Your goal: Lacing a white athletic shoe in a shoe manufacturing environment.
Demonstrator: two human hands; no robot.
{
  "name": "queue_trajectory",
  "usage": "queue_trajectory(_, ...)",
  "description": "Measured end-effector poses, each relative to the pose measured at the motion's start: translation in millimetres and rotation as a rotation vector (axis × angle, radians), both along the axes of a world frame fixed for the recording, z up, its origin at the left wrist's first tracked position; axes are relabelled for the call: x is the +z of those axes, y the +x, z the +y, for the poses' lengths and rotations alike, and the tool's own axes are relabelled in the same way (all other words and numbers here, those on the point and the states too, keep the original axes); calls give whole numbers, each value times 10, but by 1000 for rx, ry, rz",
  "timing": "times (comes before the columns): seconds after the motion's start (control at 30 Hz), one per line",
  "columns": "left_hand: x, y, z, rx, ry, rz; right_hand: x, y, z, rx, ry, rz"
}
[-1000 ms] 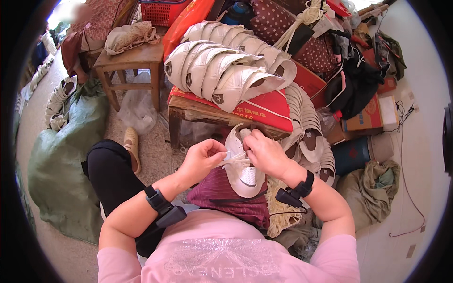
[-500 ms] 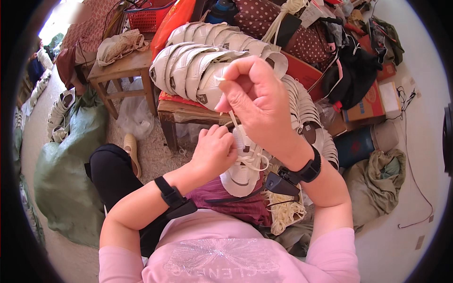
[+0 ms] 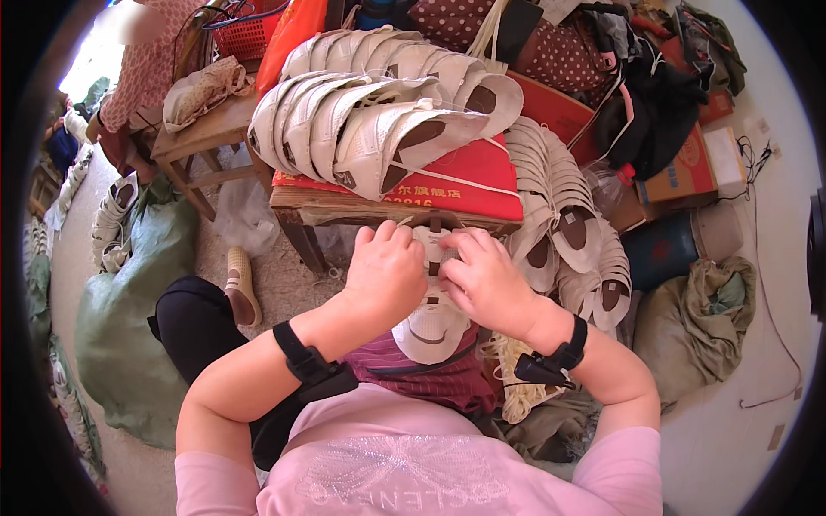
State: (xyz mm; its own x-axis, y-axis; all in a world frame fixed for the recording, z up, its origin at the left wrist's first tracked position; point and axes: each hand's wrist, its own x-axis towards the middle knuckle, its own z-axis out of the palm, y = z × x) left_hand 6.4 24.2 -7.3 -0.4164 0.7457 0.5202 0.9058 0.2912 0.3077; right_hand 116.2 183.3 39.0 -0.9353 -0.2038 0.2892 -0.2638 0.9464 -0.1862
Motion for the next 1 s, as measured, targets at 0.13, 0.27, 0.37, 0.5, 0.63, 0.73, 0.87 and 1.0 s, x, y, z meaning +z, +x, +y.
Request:
queue_trajectory(0.13,0,5,64,29,-72,52,-14,20,27,-48,229,129)
queue_trajectory(0.27,-65,-80,62,-8,24,-46,-116,70,31,-83,126,125)
queue_trajectory(0.37,-86,-163,32,-160,68,-352,-169,81,43,-92,30,77)
queue_trajectory(0.5,-60,-143,-12,-152,105,-500,-188,77,29,-105,-19,28)
queue_trajectory(0.63,-153,-6,41,-21,209,-475,-214,70,-4,-111,-31,60)
queue_trajectory(0.73,-201,60,63,-4,265,-456,-239,58,0,-122,-13,62)
queue_trajectory(0.87,-156,42,7,-31,192,-480,-249,55,39,-136,-50,31)
queue_trajectory(1.0,-117,107,-37,77,147,-268,-275,45,94,-149,-187,-32)
